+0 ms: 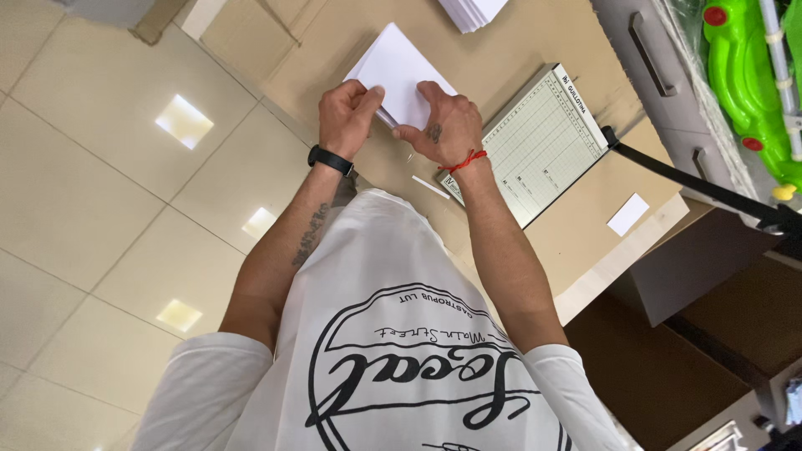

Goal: The person aligns stacks of white paper on a paper cutter and uses the lever to trim the edges. They repeatedly pick up the cut stacks, separate them, and place them back on the cutter for further trimming.

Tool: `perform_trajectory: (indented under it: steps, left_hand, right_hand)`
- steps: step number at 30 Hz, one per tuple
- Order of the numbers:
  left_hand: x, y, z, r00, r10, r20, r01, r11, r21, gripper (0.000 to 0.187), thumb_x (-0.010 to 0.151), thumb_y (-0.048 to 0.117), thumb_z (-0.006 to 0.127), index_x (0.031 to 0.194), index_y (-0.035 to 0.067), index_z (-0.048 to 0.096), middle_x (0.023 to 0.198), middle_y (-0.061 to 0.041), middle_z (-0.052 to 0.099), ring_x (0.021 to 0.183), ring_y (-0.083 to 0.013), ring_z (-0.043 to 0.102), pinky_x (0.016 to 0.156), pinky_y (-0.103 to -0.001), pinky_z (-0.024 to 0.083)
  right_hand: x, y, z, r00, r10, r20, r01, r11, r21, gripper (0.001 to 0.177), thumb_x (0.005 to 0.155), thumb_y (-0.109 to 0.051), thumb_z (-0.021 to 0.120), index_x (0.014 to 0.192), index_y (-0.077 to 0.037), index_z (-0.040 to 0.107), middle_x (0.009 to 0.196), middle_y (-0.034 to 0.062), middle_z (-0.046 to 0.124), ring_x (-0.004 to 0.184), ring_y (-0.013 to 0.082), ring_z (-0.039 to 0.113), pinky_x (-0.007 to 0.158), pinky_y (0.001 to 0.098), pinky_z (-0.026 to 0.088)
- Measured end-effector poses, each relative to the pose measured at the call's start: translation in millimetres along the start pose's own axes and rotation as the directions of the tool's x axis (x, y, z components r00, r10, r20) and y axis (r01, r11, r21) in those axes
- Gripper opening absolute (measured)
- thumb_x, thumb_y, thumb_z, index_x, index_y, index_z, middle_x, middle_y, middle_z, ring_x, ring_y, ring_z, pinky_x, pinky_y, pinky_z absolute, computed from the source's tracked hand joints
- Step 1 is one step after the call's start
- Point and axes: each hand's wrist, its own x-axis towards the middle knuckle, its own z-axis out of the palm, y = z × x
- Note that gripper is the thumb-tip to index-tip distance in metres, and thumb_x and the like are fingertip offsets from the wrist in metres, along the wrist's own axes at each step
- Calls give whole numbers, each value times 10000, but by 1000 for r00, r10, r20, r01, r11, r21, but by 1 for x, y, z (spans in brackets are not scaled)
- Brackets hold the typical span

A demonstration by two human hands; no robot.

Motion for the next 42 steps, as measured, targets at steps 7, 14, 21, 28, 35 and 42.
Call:
perform_trajectory:
  steps: [7,14,21,28,35,42]
  left_hand:
    - [30,-25,9,953,299,-55,-270,915,300,446,1073,272,781,776,141,476,663,41,370,690,-156,335,656,-458,365]
    - [9,-35,43,952,241,191,-239,970,-30,133,1233,98,851,1278,59,970,745,-28,796,698,-56,634,599,-259,514]
    - [-28,-64,152,806,208,554,-296,953,72,175,1110,105,968,1266,177,1002,950,-49,893,702,-125,694,596,-299,565]
    - [-60,-113,226,582,173,795,-365,929,66,358,1214,-39,747,1495,116,906,1360,-249,923,991,-355,912,791,-530,781]
    - [-68,-121,248,475,47,879,-206,977,59,314,1337,46,645,1577,82,845,1508,-199,870,1231,-253,837,1001,-469,816]
    - [-69,-116,257,534,-117,838,-14,989,147,288,1338,62,589,1464,87,846,1394,-140,919,1257,-205,890,1015,-399,824]
  right_hand:
    - [-21,4,-6,953,44,-299,64,938,341,571,1152,-523,920,1568,-155,787,1252,103,983,1191,345,978,937,502,719]
    - [-101,84,10,890,443,-110,-72,375,924,525,1083,-147,1062,1543,2,856,1066,183,825,580,267,799,509,369,627]
    - [-223,147,72,606,728,-320,141,298,944,190,1212,8,915,1393,63,895,977,249,888,726,294,890,597,361,696]
    - [-304,147,106,465,804,-370,124,355,927,212,1209,60,868,1387,-25,946,1336,184,955,1056,219,925,901,332,774]
    - [-310,163,139,415,828,-376,122,359,925,253,1272,55,754,1456,-18,912,1316,164,930,1130,225,902,937,350,764]
    - [-315,202,177,438,836,-329,111,313,943,190,1282,1,764,1426,-17,886,1138,127,863,1041,189,816,873,355,714]
